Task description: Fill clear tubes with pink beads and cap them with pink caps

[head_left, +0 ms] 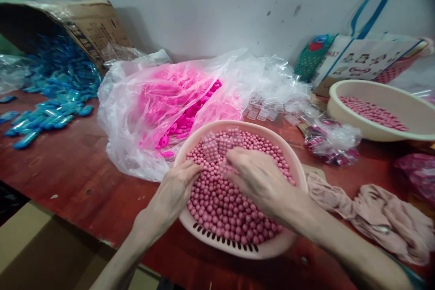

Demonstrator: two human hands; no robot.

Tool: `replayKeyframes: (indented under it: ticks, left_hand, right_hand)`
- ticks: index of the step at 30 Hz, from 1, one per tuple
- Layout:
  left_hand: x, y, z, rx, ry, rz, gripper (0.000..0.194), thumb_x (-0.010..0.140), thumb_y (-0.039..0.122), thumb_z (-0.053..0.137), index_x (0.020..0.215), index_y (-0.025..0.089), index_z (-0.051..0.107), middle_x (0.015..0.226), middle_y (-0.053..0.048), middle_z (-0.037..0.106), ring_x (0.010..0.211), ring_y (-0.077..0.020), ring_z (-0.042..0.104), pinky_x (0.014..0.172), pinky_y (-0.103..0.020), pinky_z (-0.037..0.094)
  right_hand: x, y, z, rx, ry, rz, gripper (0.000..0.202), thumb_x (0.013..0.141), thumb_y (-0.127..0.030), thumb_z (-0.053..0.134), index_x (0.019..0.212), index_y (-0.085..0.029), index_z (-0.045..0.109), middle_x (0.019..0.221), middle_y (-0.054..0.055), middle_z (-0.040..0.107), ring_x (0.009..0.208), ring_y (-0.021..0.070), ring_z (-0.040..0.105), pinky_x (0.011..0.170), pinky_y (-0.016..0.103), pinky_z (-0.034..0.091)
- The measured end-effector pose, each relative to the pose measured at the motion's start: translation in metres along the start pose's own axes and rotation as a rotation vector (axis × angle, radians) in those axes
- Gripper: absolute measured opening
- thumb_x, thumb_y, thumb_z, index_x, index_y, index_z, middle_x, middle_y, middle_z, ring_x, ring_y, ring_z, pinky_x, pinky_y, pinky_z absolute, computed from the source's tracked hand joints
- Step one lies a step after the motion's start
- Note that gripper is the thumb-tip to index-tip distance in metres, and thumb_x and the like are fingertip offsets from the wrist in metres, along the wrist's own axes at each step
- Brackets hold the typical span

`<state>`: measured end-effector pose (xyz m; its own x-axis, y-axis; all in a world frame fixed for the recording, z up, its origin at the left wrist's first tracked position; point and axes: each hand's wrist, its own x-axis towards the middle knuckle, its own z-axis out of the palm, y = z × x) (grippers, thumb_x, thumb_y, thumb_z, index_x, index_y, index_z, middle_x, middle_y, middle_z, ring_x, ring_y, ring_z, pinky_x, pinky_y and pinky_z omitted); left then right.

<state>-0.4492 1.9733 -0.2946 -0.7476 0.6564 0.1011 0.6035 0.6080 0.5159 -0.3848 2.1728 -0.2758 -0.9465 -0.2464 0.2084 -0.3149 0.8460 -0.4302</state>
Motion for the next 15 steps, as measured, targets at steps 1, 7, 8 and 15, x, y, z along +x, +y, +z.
replayKeyframes:
  ticks: [1,7,8,15]
  left_hand:
    - [0.002,0.002,0.002,0.007,-0.029,0.002,0.027,0.087,0.012,0.039,0.094,0.017,0.064,0.093,-0.007,0.066,0.088,-0.0196,0.061,0.082,-0.033,0.047]
    - [0.003,0.004,0.027,-0.049,-0.148,0.052,0.034,0.086,0.01,0.038,0.112,0.018,0.058,0.115,-0.01,0.059,0.108,-0.0221,0.055,0.096,-0.037,0.042]
    - [0.003,0.004,0.031,-0.091,-0.133,0.071,0.038,0.085,0.01,0.04,0.118,0.019,0.054,0.124,-0.01,0.055,0.117,-0.0229,0.049,0.101,-0.039,0.038]
    - [0.02,0.012,0.023,-0.356,-0.086,-0.041,0.034,0.083,0.013,0.048,0.114,0.018,0.058,0.114,-0.008,0.063,0.109,-0.0217,0.056,0.1,-0.041,0.041]
  right_hand:
    - [-0.01,0.009,-0.006,-0.048,0.024,-0.017,0.01,0.084,-0.011,0.045,0.084,-0.017,0.053,0.08,0.007,0.059,0.071,0.0183,0.05,0.065,0.032,0.036]
    - [-0.042,0.045,0.025,0.067,0.07,-0.123,0.041,0.081,-0.004,0.033,0.116,-0.019,0.049,0.116,0.012,0.056,0.108,0.0254,0.049,0.087,0.041,0.04]
    - [-0.039,0.045,0.033,0.114,0.059,-0.12,0.041,0.081,-0.005,0.034,0.117,-0.02,0.049,0.118,0.011,0.056,0.109,0.0248,0.048,0.088,0.041,0.039]
    - [-0.004,0.035,0.038,0.333,0.028,0.056,0.007,0.08,-0.015,0.048,0.078,-0.017,0.055,0.076,0.002,0.058,0.07,0.0163,0.05,0.066,0.03,0.039]
